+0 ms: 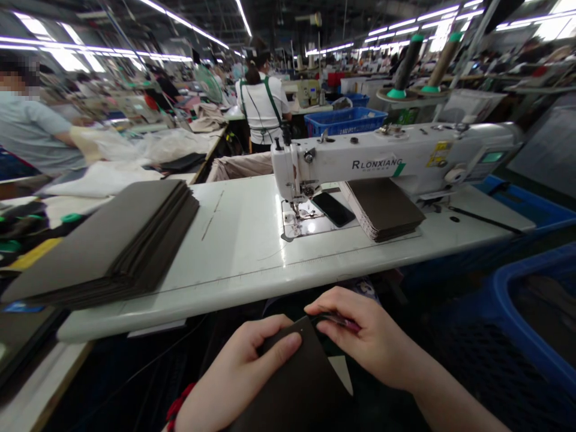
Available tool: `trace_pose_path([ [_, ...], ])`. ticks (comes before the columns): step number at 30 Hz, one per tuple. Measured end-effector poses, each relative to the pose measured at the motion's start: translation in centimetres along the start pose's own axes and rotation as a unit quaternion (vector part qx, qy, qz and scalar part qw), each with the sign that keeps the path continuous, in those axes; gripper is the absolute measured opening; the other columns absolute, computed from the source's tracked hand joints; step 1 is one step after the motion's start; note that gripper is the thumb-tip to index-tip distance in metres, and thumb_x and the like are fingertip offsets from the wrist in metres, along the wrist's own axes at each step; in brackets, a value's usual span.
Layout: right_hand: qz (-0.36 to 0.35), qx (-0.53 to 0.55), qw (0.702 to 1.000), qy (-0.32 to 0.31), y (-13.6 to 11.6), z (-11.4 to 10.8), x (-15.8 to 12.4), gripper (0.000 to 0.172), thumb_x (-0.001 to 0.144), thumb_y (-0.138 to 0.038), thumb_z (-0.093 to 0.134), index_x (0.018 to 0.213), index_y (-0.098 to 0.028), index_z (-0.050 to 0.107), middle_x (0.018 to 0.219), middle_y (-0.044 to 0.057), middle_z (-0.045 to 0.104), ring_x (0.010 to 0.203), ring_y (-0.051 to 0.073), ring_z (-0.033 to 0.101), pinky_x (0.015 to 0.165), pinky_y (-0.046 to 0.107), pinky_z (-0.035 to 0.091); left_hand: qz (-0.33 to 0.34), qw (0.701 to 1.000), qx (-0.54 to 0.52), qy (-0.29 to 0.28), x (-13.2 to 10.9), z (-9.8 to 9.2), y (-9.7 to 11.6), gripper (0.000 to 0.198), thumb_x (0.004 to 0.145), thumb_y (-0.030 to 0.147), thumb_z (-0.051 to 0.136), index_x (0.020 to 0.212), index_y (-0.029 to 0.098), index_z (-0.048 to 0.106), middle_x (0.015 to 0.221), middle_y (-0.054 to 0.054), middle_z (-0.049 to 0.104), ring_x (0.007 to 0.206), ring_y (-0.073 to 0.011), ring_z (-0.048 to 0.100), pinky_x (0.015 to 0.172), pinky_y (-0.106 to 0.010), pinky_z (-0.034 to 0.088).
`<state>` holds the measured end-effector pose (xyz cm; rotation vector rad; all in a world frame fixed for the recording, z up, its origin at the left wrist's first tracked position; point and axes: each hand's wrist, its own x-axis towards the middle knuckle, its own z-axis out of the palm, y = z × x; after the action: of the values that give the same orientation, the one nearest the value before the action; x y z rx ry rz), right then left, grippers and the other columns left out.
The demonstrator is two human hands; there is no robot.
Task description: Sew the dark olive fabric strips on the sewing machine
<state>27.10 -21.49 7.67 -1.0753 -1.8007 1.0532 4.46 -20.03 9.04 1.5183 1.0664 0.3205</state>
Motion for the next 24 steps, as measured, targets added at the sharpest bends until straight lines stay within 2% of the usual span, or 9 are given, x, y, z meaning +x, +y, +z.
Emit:
trace_pose_path([
  [2,0.002,0.016,1.0,0.0,-0.1,0.5,-0.2,0.014,0.09,-0.018,0.056,0.101,-0.022,0.063,0.097,0.0,0.063,0.089,0.014,0.059,0.079,0.024,0.046,-0.003,1.0,-0.01,-0.008,0.0,0.0,0.1,0.032,0.092,0.044,0.052,0.091,0.015,0.066,0.083,-0.003,0.065,0.074,-0.0151,0.056,0.067,-0.021,0.044],
  [5,0.018,0.008,0.999,0.037,0.0,1.3,-0.6,0.008,0.091,-0.018,0.053,0.089,-0.021,0.06,0.084,-0.001,0.059,0.076,0.012,0.057,0.068,0.023,0.044,-0.005,1.0,-0.012,-0.017,0.0,0.2,0.1,0.034,0.093,0.046,0.051,0.089,0.015,0.065,0.08,-0.003,0.062,0.072,-0.0144,0.054,0.065,-0.021,0.043],
  [10,0.008,-0.06,0.994,0.091,0.9,2.6,-0.8,0.014,0.086,-0.01,0.052,0.093,-0.022,0.057,0.088,0.001,0.058,0.076,0.014,0.055,0.067,0.026,0.042,0.011,1.0,0.001,-0.028,0.0,0.7,0.0,0.035,0.093,0.046,0.051,0.085,0.015,0.064,0.08,-0.002,0.06,0.074,-0.0149,0.053,0.066,-0.022,0.042],
  [14,0.032,-0.091,0.984,0.147,1.8,2.3,-0.4,0.008,0.091,-0.018,0.049,0.091,-0.021,0.056,0.087,0.002,0.058,0.076,0.015,0.054,0.067,0.027,0.041,0.016,0.999,0.004,-0.051,-0.4,0.9,0.1,0.035,0.092,0.045,0.052,0.08,0.014,0.064,0.074,-0.001,0.058,0.071,-0.0136,0.052,0.065,-0.021,0.041],
  [16,0.048,-0.098,0.986,0.125,1.8,1.6,-0.4,0.012,0.094,-0.025,0.049,0.084,-0.021,0.055,0.079,0.0,0.056,0.07,0.014,0.052,0.064,0.026,0.039,0.006,0.999,-0.005,-0.034,-0.5,0.8,0.1,0.033,0.093,0.044,0.051,0.085,0.015,0.065,0.079,-0.001,0.061,0.073,-0.0142,0.054,0.066,-0.021,0.042],
  [18,0.069,-0.102,0.988,0.089,1.4,0.9,-0.8,0.023,0.093,-0.033,0.052,0.073,-0.021,0.05,0.067,-0.004,0.05,0.061,0.012,0.047,0.058,0.025,0.036,-0.002,1.0,-0.016,-0.025,-0.5,0.6,0.2,0.032,0.094,0.044,0.051,0.092,0.016,0.065,0.084,-0.002,0.064,0.075,-0.0149,0.057,0.069,-0.021,0.044],
  [20,0.092,-0.093,0.989,0.072,0.7,0.5,-1.3,0.028,0.091,-0.035,0.056,0.069,-0.021,0.046,0.064,-0.005,0.047,0.059,0.011,0.044,0.055,0.025,0.035,-0.003,1.0,-0.014,-0.025,-0.4,0.5,0.2,0.032,0.094,0.044,0.051,0.092,0.017,0.066,0.084,-0.002,0.065,0.074,-0.0144,0.057,0.069,-0.022,0.044],
  [24,0.1,-0.044,0.993,0.045,-0.6,0.5,-1.8,0.008,0.089,-0.026,0.059,0.083,-0.022,0.055,0.081,-0.003,0.058,0.073,0.012,0.054,0.065,0.024,0.041,0.018,0.999,0.039,-0.009,-0.1,0.7,0.1,0.031,0.094,0.043,0.05,0.091,0.017,0.066,0.083,-0.002,0.066,0.075,-0.0153,0.059,0.069,-0.021,0.045],
])
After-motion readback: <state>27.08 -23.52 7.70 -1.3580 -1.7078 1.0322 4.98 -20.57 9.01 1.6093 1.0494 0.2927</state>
